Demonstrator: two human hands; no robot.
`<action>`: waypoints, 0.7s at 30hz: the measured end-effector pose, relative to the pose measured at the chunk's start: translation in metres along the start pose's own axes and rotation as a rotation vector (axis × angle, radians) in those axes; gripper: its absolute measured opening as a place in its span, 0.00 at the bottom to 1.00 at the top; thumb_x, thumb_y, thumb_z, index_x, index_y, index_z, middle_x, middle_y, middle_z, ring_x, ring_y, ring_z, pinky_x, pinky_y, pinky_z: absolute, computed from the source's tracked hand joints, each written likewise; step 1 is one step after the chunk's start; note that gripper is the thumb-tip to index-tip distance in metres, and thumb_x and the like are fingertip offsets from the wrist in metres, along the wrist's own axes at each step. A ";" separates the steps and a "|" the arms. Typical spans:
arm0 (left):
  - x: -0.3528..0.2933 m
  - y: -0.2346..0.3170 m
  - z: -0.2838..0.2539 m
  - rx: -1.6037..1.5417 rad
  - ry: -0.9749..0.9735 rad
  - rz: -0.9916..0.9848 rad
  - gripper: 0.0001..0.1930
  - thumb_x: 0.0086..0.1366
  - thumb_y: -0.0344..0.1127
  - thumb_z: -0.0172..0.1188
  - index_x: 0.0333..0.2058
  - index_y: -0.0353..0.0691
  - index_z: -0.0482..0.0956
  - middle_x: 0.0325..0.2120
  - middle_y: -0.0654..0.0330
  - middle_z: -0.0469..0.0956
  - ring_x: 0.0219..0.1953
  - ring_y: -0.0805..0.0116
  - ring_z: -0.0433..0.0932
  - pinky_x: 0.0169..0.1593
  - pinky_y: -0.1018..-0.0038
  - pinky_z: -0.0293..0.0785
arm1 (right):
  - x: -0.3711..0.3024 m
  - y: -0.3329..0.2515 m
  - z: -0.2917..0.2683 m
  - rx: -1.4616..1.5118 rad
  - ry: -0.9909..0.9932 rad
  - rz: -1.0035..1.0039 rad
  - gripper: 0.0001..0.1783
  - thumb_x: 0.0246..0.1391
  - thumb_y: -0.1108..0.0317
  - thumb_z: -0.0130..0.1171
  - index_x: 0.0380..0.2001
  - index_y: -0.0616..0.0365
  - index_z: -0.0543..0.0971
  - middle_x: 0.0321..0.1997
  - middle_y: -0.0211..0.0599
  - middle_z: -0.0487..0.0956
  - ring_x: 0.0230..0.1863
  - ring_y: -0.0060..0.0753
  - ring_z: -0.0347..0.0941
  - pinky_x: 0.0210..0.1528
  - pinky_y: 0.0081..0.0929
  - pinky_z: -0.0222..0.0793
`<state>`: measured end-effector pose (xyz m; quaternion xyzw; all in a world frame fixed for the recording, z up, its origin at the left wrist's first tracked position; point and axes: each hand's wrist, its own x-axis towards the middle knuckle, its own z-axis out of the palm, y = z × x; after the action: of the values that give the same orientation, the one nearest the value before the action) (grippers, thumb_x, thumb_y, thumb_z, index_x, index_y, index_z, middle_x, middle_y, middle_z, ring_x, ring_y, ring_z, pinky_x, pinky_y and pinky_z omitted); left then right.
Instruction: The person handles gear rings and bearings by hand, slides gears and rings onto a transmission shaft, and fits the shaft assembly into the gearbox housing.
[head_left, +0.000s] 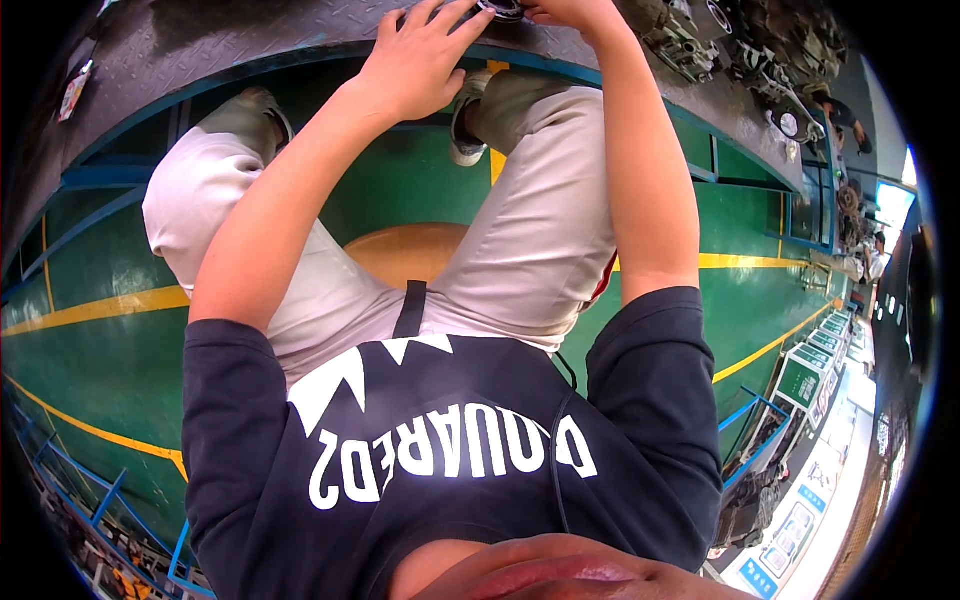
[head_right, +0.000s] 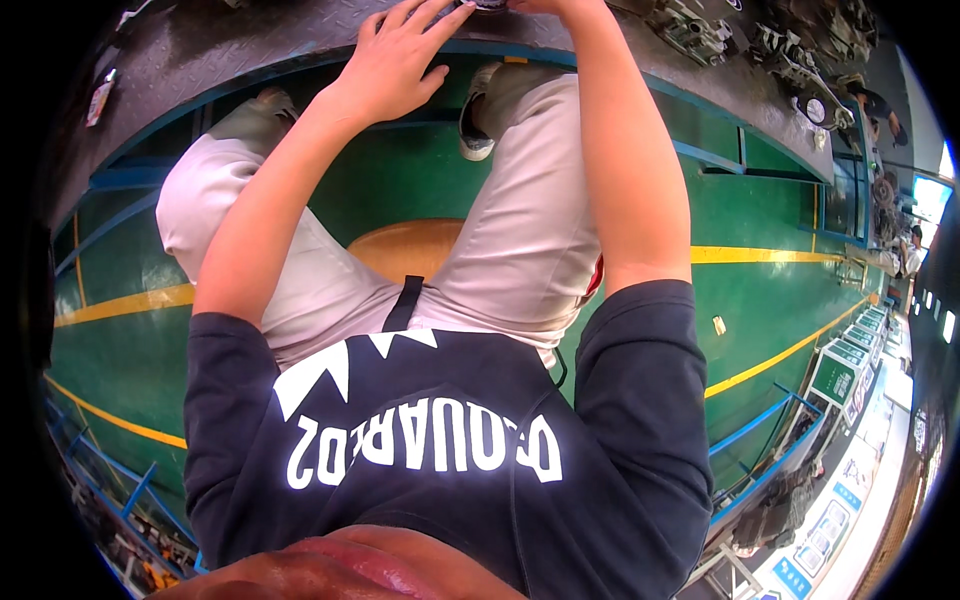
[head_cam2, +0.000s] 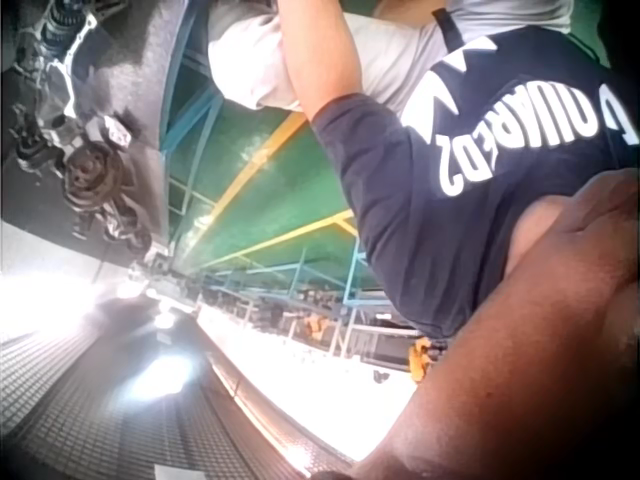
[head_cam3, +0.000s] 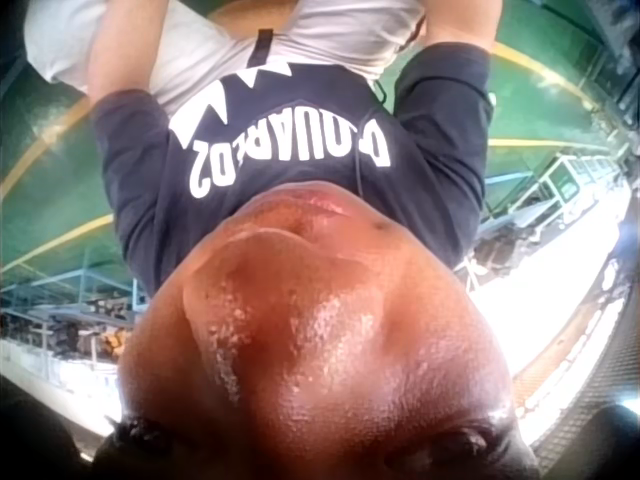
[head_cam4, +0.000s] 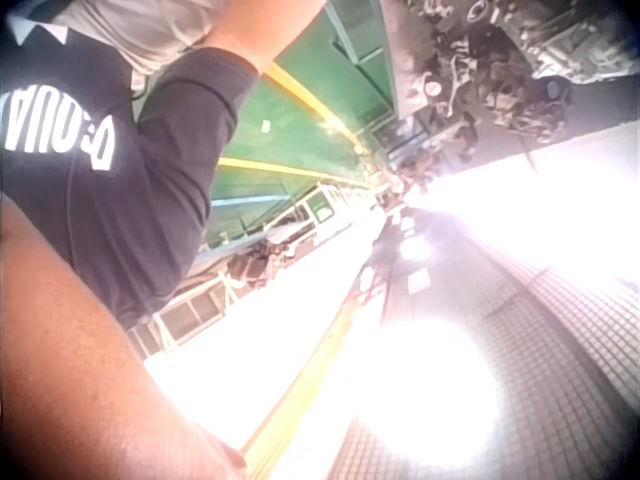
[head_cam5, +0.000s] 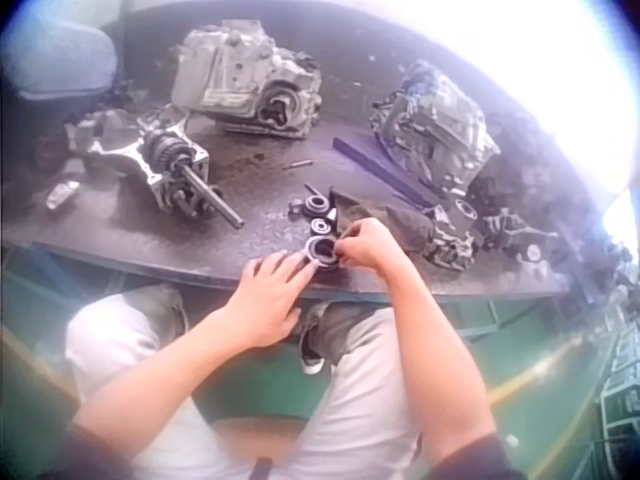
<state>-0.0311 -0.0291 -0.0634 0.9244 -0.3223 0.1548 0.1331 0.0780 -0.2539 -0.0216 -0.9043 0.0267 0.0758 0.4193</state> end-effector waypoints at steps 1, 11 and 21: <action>0.000 0.000 0.000 -0.001 0.000 0.001 0.40 0.58 0.37 0.65 0.69 0.39 0.63 0.67 0.47 0.63 0.68 0.44 0.62 0.66 0.46 0.60 | 0.004 0.004 0.000 0.106 -0.041 0.029 0.09 0.50 0.72 0.66 0.31 0.71 0.85 0.26 0.46 0.85 0.27 0.34 0.83 0.31 0.28 0.81; 0.000 0.001 0.003 0.019 -0.011 0.012 0.40 0.59 0.37 0.64 0.70 0.38 0.62 0.69 0.49 0.63 0.69 0.44 0.62 0.66 0.46 0.59 | 0.011 0.019 -0.003 0.196 -0.135 -0.005 0.10 0.51 0.69 0.70 0.31 0.68 0.85 0.28 0.46 0.85 0.27 0.34 0.83 0.33 0.29 0.81; 0.002 0.001 0.004 0.034 0.001 0.031 0.41 0.58 0.37 0.64 0.70 0.38 0.61 0.69 0.49 0.63 0.69 0.45 0.61 0.66 0.46 0.59 | 0.001 0.012 0.001 -0.264 0.114 -0.381 0.11 0.49 0.67 0.70 0.34 0.62 0.87 0.29 0.44 0.86 0.32 0.37 0.85 0.40 0.33 0.80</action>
<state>-0.0299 -0.0319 -0.0659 0.9213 -0.3339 0.1628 0.1148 0.0773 -0.2614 -0.0314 -0.9428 -0.1308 -0.0529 0.3020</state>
